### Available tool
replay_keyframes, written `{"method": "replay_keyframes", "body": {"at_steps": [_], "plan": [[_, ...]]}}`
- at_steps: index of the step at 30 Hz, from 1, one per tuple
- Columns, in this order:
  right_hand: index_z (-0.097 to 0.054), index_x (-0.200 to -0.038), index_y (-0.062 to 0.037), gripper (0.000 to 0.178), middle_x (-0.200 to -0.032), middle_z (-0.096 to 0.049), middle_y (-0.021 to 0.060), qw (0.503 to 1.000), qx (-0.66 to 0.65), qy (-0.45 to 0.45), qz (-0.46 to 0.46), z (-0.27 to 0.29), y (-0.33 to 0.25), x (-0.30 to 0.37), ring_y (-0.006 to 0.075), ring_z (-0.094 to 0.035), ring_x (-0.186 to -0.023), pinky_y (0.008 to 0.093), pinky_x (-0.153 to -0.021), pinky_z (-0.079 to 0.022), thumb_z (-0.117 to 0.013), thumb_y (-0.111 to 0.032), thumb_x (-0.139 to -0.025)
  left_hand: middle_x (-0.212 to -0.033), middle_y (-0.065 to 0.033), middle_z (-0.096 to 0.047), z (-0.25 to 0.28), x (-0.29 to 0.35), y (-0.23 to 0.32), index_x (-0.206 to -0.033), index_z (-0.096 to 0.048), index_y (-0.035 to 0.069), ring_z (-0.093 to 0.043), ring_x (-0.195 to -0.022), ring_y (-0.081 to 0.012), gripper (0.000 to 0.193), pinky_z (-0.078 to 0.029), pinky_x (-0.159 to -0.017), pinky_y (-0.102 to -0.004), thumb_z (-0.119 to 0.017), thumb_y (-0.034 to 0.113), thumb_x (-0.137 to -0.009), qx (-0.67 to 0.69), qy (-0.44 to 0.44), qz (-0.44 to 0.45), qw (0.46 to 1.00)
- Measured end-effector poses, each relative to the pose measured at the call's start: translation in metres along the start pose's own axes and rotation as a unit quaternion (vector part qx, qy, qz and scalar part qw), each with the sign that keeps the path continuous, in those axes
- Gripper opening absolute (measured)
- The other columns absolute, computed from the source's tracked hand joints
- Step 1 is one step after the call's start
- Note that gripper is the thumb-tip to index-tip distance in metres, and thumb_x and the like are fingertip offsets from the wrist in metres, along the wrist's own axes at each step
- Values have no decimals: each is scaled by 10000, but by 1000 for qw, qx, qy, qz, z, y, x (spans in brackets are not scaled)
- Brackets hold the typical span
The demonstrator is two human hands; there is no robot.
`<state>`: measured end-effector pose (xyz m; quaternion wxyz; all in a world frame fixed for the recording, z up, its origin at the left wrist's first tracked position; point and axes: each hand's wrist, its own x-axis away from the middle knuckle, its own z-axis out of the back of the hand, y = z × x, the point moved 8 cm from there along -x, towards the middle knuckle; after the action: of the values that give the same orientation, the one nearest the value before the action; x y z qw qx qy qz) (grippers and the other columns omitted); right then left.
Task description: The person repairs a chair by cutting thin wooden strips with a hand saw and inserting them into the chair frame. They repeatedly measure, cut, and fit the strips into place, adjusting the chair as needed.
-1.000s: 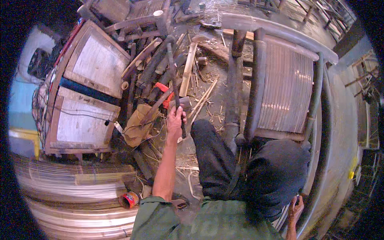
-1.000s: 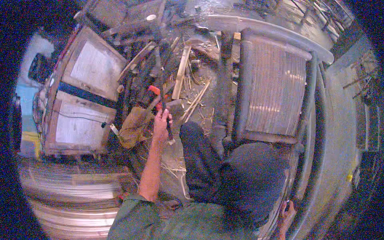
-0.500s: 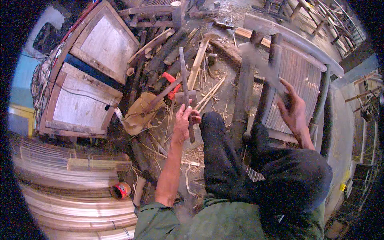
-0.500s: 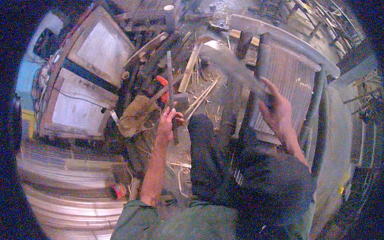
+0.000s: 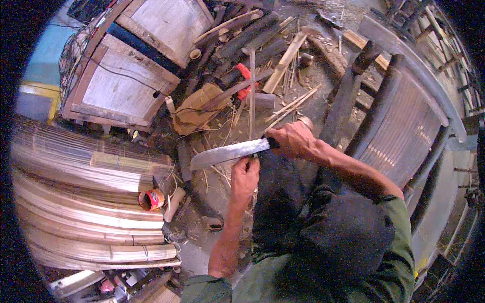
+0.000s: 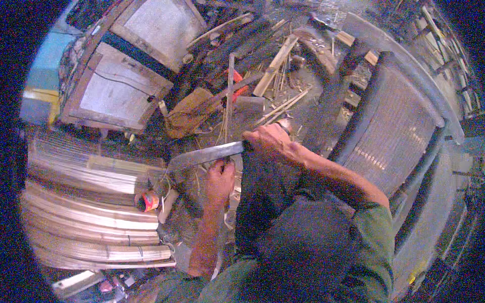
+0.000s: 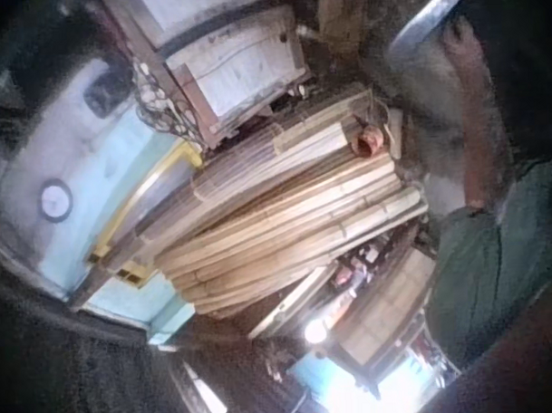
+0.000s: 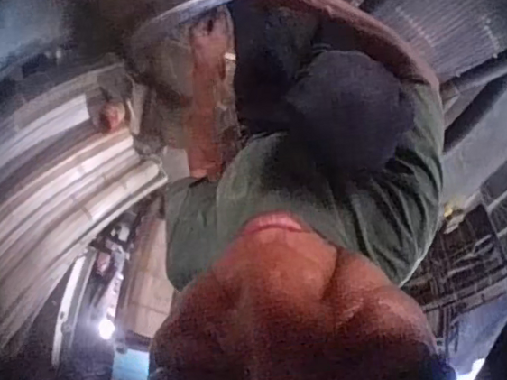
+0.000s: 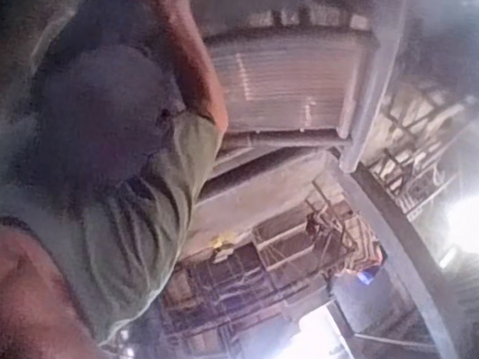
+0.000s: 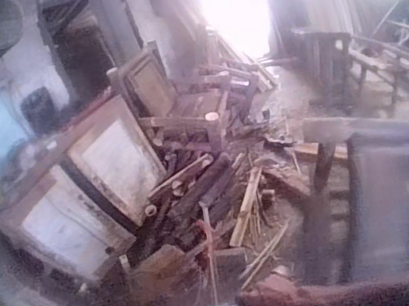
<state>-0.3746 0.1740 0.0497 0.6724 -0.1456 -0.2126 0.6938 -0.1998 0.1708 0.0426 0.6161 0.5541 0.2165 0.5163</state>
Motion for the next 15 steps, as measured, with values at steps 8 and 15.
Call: {"method": "replay_keyframes", "body": {"at_steps": [8,15], "plan": [[-712,-915,-43,259,-828,-696,174,966,-45,182,-176,74,190,-48,356,-683,-752,453,-669,-552,-632,-257,-791,-658,30,-501,35,83,-6,-1136,-611,29,-428,-544,-56,263,-371,-482,-260,-534,157,-920,-129,-27,3,991],[-700,-872,-157,169,-729,-675,118,993,58,5,-99,28,49,-29,323,-688,-716,484,-619,-556,-628,-265,-765,-621,74,-429,25,15,-38,-1185,-588,72,-370,-490,-17,261,-318,-423,-224,-543,185,-954,95,-8,114,989]]}}
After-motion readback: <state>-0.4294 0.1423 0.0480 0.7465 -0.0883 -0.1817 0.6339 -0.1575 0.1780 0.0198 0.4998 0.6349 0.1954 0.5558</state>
